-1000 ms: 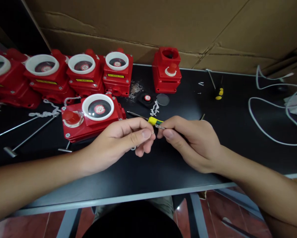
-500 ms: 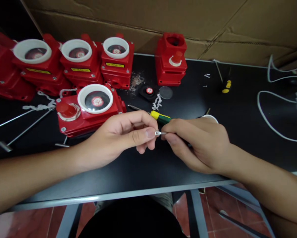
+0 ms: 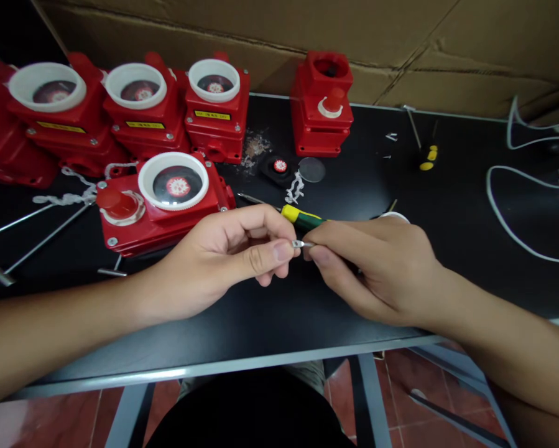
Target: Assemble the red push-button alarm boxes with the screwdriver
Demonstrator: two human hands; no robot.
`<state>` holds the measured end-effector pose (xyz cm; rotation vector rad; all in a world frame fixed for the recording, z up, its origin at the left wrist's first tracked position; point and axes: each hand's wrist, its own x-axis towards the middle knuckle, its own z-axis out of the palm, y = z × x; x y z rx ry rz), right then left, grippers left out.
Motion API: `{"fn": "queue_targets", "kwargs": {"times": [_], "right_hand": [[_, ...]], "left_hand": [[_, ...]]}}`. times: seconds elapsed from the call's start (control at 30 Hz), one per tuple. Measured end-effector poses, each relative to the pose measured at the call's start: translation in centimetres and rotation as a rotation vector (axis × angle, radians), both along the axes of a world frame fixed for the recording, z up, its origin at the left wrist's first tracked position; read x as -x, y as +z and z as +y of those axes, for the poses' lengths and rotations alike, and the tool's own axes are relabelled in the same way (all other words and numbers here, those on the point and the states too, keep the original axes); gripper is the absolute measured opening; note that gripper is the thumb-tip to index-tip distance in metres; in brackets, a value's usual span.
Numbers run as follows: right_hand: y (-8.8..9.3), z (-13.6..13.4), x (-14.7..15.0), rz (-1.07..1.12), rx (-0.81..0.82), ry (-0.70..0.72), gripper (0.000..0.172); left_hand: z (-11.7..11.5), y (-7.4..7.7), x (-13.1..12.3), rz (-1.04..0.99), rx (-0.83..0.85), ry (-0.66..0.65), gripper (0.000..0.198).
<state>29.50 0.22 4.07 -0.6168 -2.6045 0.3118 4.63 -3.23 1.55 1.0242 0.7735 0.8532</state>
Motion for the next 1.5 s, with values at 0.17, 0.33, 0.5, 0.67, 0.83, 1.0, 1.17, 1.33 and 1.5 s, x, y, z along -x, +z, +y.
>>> {"fn": "queue_targets", "kwargs": {"times": [0.17, 0.33, 0.5, 0.67, 0.83, 1.0, 1.17, 1.33, 1.5], "right_hand": [[-0.1, 0.4, -0.2, -0.016, -0.049, 0.019, 0.025], [0.2, 0.2, -0.1, -0.055, -0.152, 0.014, 0.03], [0.5, 0.0, -0.1, -0.124, -0.271, -0.022, 0.035], [0.6, -0.2, -0.5, -0.175, -0.35, -0.062, 0.033], [0.5, -1.0, -0.5, -0.224, -0.435, -0.044, 0.029], [0.3, -1.2, -0.1, -0.21, -0.342, 0.014, 0.033], [0.3, -0.4, -0.6, -0.186, -0.186, 0.092, 0.035], [0.8, 0.7, -1.3, -0.231, -0.036, 0.168, 0.036], [1.1, 1.2, -1.2, -0.3, 0.143, 0.207, 0.033]], "left_hand": [[0.0, -0.1, 0.0, 0.001, -0.006, 0.004, 0.031], [-0.1, -0.2, 0.0, -0.018, -0.014, 0.011, 0.031], [-0.2, -0.3, 0.2, -0.037, -0.005, 0.017, 0.03], [-0.1, -0.2, 0.1, -0.016, 0.01, 0.061, 0.023], [-0.5, -0.1, -0.3, 0.158, -0.12, 0.111, 0.027], [-1.3, -0.2, -0.3, 0.301, -0.257, 0.112, 0.024], [-1.5, -0.3, 0.0, 0.333, -0.321, 0.038, 0.023], [-1.7, -0.3, 0.2, 0.453, -0.458, 0.004, 0.026], [-2.2, -0.4, 0.3, 0.632, -0.765, 0.004, 0.025]]}}
